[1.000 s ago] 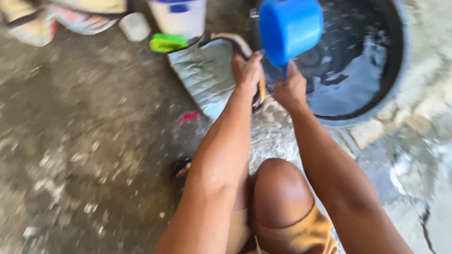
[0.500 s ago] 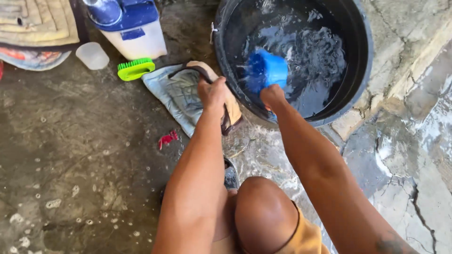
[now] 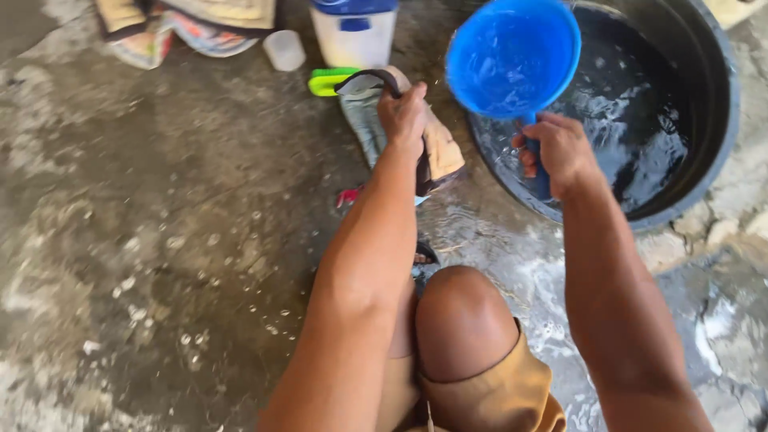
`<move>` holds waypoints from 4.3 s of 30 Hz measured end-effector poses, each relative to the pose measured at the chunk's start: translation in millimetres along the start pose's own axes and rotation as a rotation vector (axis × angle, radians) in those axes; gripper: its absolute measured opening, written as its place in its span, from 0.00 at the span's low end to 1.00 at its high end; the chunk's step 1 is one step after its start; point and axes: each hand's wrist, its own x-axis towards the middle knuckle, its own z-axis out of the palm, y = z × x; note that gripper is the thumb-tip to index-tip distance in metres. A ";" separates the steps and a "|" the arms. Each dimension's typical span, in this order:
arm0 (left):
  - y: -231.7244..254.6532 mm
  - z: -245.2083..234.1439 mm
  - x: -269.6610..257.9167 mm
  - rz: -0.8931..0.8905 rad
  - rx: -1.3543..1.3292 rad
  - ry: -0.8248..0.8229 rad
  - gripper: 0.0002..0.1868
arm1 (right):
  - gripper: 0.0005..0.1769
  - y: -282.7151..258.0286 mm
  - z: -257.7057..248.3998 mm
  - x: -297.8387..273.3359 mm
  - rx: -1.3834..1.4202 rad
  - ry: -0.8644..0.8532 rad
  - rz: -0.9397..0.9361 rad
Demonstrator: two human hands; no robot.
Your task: Manually scrub, rinse, and wring out several small cloths or rugs using a bucket and brush.
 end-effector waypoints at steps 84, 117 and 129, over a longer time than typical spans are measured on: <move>249.9 -125.2 -14.3 0.289 -0.085 -0.184 0.27 | 0.16 -18.6 308.0 7.2 -0.048 -0.644 -0.746; 210.2 -169.0 -10.6 0.260 0.308 -0.310 0.35 | 0.35 -34.0 329.9 2.9 -0.112 -0.593 -0.921; 245.2 -144.0 -10.9 0.406 0.012 -0.103 0.18 | 0.57 21.0 290.3 42.7 -0.782 -0.686 -0.886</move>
